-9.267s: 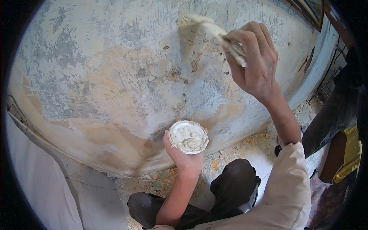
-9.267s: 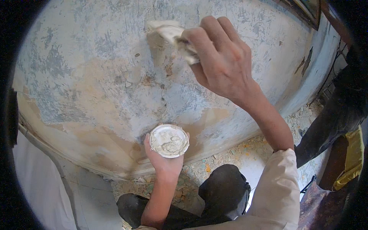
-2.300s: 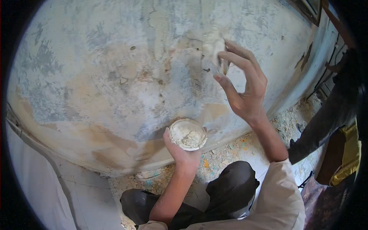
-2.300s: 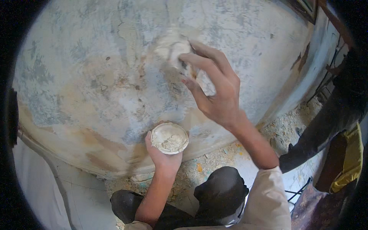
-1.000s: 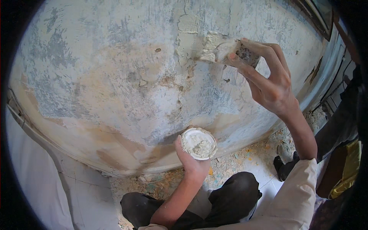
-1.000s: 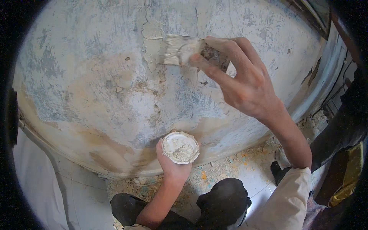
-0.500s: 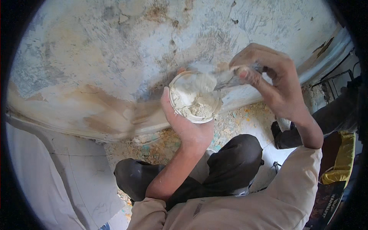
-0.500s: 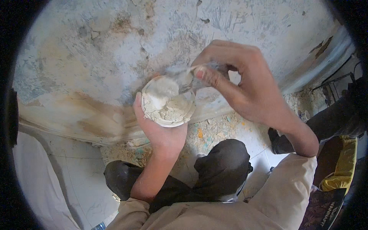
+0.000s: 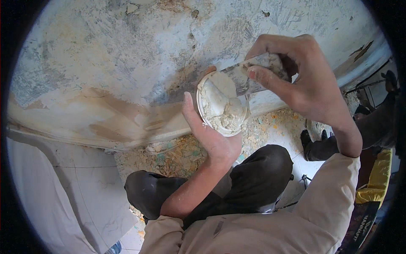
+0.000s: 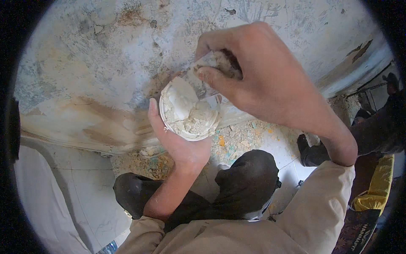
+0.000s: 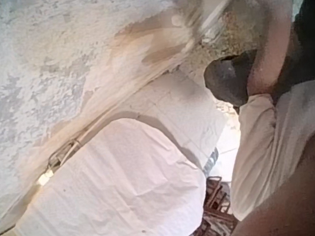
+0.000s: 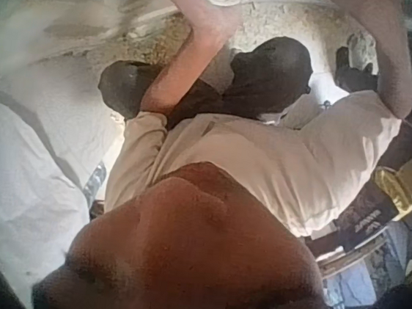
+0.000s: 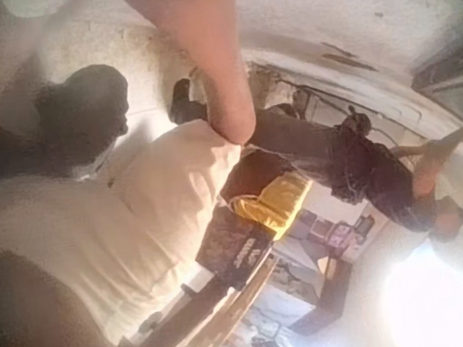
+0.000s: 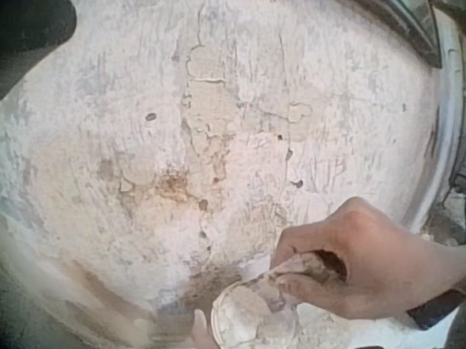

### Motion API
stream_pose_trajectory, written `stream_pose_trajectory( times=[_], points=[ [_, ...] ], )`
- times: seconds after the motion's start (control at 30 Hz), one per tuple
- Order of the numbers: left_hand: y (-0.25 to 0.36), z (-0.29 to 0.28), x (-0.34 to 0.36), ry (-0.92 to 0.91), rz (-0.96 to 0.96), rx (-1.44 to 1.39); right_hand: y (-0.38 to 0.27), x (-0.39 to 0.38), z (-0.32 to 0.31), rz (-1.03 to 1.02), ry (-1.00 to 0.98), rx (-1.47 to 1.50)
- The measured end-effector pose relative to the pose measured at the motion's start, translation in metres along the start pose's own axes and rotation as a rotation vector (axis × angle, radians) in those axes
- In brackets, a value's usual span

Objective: The person applies putty to a damaged wall using a putty knife to prepare it for painting.

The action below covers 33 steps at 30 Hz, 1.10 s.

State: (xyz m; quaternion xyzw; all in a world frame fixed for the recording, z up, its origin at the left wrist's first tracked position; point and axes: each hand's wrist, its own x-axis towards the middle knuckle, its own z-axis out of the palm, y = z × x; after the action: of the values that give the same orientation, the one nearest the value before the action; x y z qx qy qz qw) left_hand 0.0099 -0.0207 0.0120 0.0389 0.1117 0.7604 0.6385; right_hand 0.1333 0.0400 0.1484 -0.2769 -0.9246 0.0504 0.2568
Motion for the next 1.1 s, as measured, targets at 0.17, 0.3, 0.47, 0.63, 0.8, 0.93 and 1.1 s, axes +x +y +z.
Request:
stream_pose_trajectory(
  times=[0.17, 0.3, 0.47, 0.63, 0.8, 0.93, 1.1],
  points=[
    [-0.003, -0.006, 0.002, -0.025, 0.005, -0.012, 0.001, 0.000, 0.015, -0.073, -0.022, 0.096],
    [-0.005, -0.016, 0.002, -0.166, 0.051, -0.060, -0.006, 0.007, 0.013, -0.135, -0.090, 0.054],
    [-0.005, -0.003, 0.005, 0.036, 0.064, 0.141, 0.003, 0.008, 0.017, -0.203, -0.116, 0.093],
    [-0.006, -0.010, 0.011, 0.053, 0.009, 0.148, 0.004, 0.006, 0.013, -0.222, -0.201, 0.124],
    [-0.004, -0.008, 0.018, 0.096, -0.085, 0.111, 0.022, 0.006, 0.013, -0.287, -0.230, 0.165],
    [0.003, 0.002, 0.018, 0.123, -0.119, 0.062, 0.039, 0.008, 0.008, -0.091, -0.229, 0.438],
    [0.006, 0.004, 0.016, 0.086, -0.171, 0.073, 0.072, -0.019, 0.000, 0.264, -0.127, 0.835]
  ],
)
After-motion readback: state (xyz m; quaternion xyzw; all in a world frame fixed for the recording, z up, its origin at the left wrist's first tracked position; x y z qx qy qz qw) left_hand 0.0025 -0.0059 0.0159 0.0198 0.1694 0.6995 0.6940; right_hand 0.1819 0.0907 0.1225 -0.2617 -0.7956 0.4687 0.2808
